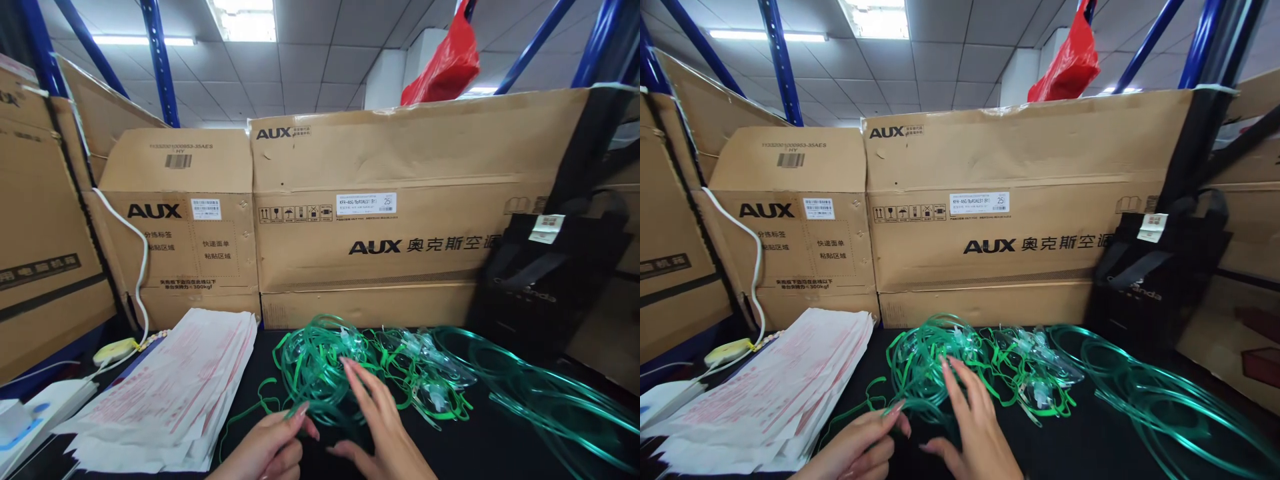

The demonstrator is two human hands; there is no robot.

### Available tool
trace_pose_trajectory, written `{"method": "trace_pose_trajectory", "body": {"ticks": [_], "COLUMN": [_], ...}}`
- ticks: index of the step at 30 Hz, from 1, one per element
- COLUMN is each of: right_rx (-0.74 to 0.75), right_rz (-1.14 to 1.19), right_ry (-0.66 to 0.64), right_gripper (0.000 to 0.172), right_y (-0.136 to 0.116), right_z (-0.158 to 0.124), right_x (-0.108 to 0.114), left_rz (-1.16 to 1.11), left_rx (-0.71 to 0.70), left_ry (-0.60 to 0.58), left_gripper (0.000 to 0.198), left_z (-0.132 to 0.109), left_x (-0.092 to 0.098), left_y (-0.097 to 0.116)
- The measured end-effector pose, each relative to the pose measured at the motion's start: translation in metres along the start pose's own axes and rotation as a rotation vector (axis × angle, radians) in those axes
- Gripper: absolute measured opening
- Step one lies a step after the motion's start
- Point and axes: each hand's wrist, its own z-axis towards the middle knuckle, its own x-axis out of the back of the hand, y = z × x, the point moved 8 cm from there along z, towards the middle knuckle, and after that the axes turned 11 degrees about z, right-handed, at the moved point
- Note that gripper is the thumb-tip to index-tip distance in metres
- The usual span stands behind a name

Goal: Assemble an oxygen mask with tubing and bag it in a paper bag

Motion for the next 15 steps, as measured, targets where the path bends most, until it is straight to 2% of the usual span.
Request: {"method": "trace_pose_trajectory", "body": {"ticks": [3,5,7,10,15], "right_rx": [0.220,0.337,0.424,0.425,0.361], "right_rz": [-0.227,-0.307,-0.344,-0.368,-0.488], "right_ry": [-0.122,-0.144,-0.149,-0.145,-0.158], "right_gripper": [0.080,0.072,0.056,0.037,0.042], "right_y": [-0.021,-0.030,-0.036,-0.037,-0.024], "right_z": [-0.003,-0.005,-0.008,-0.010,-0.015], "right_x": [-0.011,-0.017,-0.021,-0.023,-0.028], "left_rz": [0.193,0.371,0.480,0.466,0.304], "left_rx": [0.009,0.033,0.036,0.027,-0.010], "left_ry": [-0.047,-0.031,0.032,0.115,0.186], "left_gripper": [0.045,0.050,0.053,0.056,0.056], "left_z": [0.000,-0.002,-0.003,-0.002,0.010], "left_x": [-0.008,-0.010,-0.007,0.000,0.009], "left_y": [0.000,-0.001,0.001,0.001,-0.010]}}
